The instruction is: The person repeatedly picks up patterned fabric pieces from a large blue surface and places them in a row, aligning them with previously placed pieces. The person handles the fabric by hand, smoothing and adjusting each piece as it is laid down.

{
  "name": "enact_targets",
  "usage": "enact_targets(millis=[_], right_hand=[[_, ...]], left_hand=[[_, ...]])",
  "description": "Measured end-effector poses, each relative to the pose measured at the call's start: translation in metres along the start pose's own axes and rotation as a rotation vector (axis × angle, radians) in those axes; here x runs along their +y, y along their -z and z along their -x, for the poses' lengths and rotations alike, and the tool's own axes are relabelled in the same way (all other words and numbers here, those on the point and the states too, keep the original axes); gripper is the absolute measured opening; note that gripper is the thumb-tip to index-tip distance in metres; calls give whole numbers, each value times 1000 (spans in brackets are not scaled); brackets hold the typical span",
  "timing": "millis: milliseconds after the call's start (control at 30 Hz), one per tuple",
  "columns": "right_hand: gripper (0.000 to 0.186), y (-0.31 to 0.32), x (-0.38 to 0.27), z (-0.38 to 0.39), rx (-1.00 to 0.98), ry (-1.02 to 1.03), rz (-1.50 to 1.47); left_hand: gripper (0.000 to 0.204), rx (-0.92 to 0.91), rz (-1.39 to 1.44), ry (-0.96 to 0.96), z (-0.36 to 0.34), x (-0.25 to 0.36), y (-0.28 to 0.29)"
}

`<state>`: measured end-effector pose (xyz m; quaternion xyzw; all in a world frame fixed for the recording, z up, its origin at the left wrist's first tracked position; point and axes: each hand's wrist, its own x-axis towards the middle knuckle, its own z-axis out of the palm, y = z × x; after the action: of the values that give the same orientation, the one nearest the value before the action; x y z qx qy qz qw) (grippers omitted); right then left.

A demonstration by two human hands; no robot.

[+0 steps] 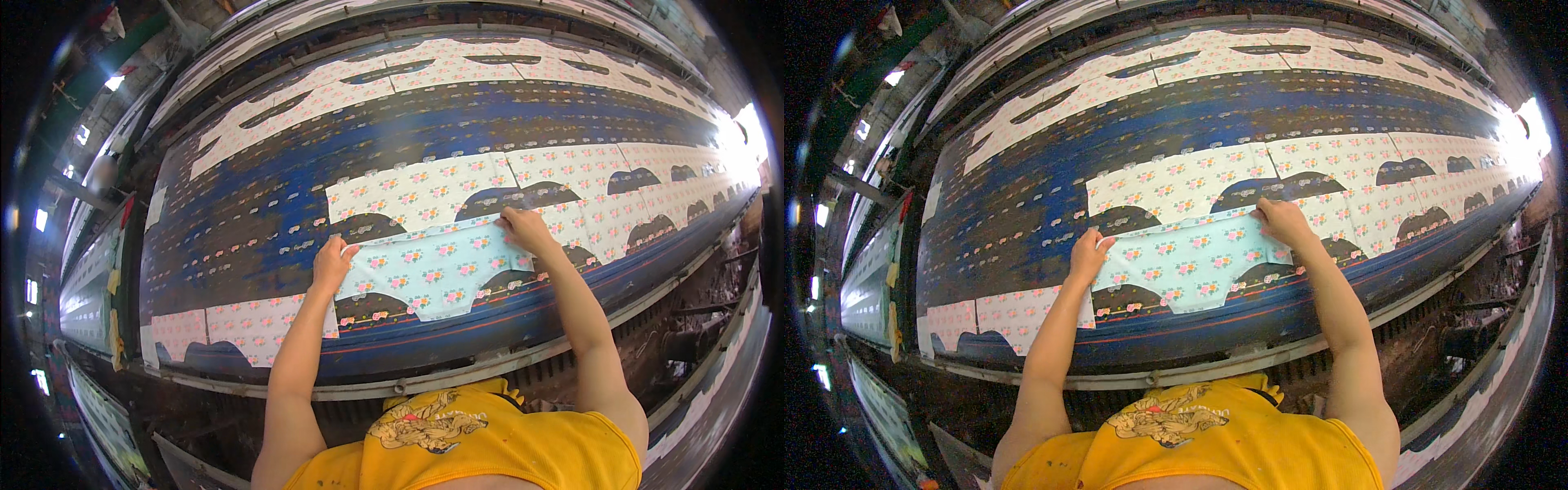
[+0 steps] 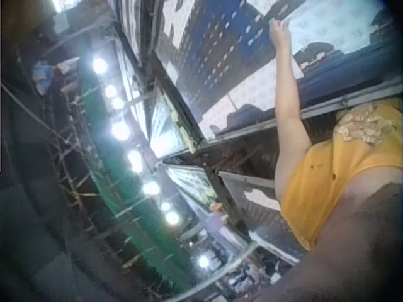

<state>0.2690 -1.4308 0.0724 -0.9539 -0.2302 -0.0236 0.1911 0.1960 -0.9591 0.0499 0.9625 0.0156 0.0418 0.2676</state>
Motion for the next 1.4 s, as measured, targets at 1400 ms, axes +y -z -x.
enact_targets(millis=[1400], right_hand=[[23,-16,2,-2,39,2,139]], left_hand=[[12,-66,-103,-157,-9,-9,-2]])
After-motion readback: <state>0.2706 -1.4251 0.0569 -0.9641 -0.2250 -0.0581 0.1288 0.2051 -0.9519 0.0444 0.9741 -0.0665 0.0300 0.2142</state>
